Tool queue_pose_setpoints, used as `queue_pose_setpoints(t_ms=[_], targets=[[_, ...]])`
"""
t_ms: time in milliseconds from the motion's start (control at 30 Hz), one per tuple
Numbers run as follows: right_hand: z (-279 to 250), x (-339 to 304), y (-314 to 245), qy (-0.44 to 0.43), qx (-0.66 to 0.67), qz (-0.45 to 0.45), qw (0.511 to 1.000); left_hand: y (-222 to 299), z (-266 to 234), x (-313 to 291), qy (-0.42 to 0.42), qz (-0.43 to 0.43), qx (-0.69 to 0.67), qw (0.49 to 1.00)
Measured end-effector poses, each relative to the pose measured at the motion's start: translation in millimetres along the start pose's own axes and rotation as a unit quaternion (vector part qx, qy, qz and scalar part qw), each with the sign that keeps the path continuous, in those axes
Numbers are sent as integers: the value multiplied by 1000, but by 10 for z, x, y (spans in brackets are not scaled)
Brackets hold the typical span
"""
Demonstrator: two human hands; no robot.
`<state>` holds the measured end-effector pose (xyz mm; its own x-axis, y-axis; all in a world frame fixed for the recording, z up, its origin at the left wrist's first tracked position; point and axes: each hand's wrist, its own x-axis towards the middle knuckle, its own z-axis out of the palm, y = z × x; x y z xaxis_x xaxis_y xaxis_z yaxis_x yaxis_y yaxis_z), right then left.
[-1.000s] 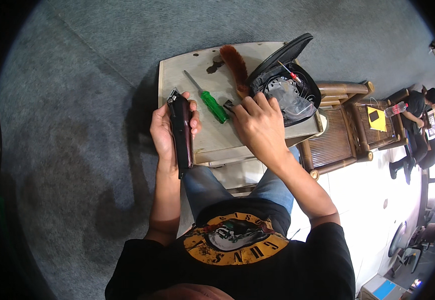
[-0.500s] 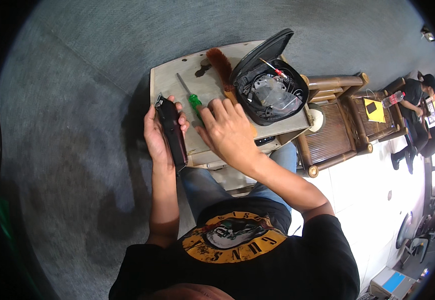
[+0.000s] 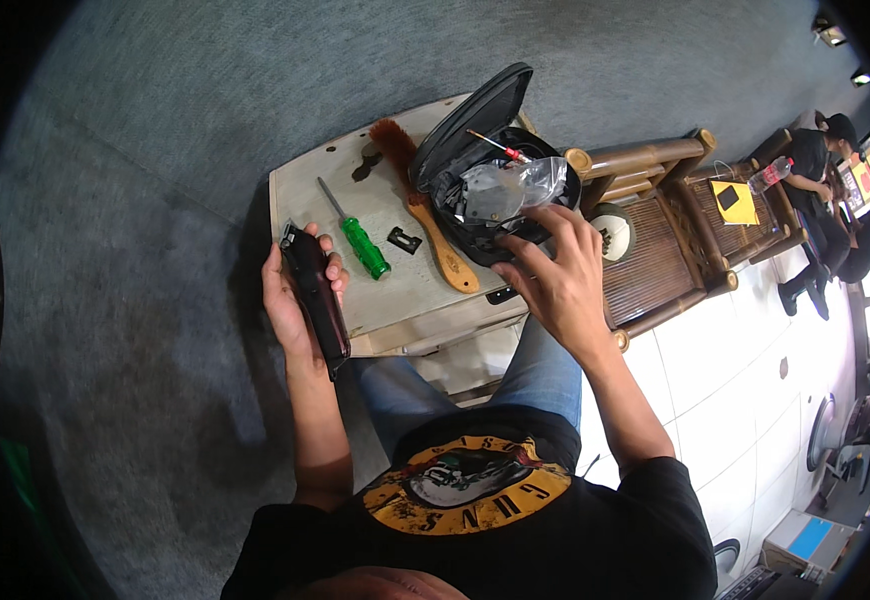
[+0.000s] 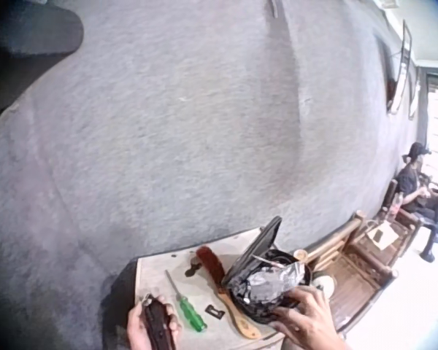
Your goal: The person unzips a small black case, removes various components, and uses a screwdriver to remove screws from a set of hair clippers.
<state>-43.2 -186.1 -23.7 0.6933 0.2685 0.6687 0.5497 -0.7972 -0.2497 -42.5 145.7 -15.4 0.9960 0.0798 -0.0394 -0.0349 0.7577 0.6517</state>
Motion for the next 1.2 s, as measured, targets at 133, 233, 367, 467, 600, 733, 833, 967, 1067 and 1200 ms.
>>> queue_pose_setpoints(t_ms=[133,233,367,467,600,733,833,967,1067,1200], targets=[[94,168,30,-8,-3,7,1000,-14,-14,8,1,4,-4,1000],[232,363,45,9,-26,5,1000,-13,-11,2,3,8,-8,1000],[377,634,53,-5,-45,21,999,-3,-54,7,-19,9,3,1000],[529,802,76,-9,-62,32,998,-16,-49,24,-8,11,5,1000],[607,869,69,10,-43,21,999,-14,-30,25,20,8,10,1000],[503,729,-9,69,24,28,997,-13,-69,5,-5,10,16,1000],[369,665,5,102,69,61,991,-15,-48,20,-4,11,15,1000],[301,956,312,119,88,89,985,-28,-7,34,1,9,23,1000],[400,1349,657,105,63,77,989,-44,14,31,-1,18,32,999],[543,1718,912,-43,1,52,998,-69,31,35,-2,26,28,999]])
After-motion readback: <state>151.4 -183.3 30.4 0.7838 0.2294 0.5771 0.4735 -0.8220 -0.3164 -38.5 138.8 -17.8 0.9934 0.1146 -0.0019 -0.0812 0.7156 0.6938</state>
